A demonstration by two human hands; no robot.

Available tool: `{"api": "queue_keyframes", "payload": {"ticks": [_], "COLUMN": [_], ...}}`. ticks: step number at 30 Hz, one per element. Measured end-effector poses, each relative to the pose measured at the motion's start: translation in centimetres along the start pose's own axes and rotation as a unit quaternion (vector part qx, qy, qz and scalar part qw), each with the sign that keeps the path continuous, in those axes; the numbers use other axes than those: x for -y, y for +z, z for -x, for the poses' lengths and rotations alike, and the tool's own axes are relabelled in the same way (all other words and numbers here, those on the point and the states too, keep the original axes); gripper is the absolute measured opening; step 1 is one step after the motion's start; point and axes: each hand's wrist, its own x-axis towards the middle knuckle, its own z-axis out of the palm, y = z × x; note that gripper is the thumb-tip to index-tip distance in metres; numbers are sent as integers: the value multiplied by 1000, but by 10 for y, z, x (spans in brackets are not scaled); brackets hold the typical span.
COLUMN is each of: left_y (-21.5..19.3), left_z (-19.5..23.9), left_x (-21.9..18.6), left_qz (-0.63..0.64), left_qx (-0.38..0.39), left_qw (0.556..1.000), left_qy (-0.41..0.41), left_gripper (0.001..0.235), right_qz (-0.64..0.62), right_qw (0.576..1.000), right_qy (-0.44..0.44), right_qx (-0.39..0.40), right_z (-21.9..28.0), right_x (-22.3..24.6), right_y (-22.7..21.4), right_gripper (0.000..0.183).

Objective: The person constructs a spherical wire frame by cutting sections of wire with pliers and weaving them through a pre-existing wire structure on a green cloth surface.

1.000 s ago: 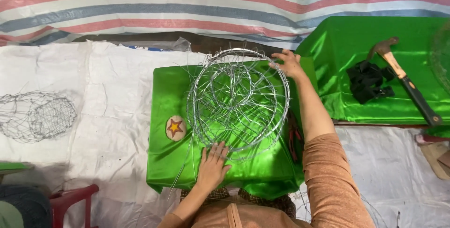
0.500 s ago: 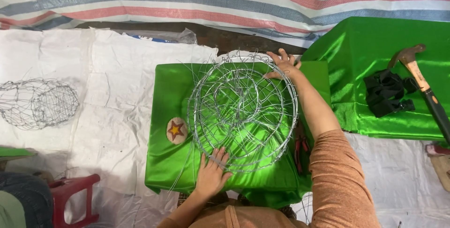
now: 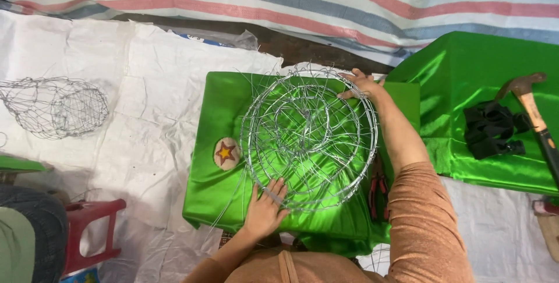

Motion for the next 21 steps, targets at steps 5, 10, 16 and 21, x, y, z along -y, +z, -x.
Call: {"api": "queue_keyframes", "payload": {"ticks": [5, 10, 16, 21], "left_y": [-28, -30, -8, 13], "left_z": [2, 6, 5, 16], "left_x": [-9, -17, -7, 6], "left_qz": [0, 29, 19, 116], "left_qx": [-82, 97, -43, -210], "left_qw": [997, 994, 999, 971], "left_qy": [13, -33, 15, 17], "left_gripper": [61, 77, 80, 50], "right_qz": [-94, -149, -235, -167], "right_qw": [991, 889, 854, 856], "right_qy": [-45, -219, -296, -356], "right_qx": [-81, -373, -357, -334], "right_z": [76, 103, 208, 223], "right_x": [14, -18, 29, 52], "right_y": [-34, -42, -27, -9], "right_gripper": [96, 71, 57, 61]}}
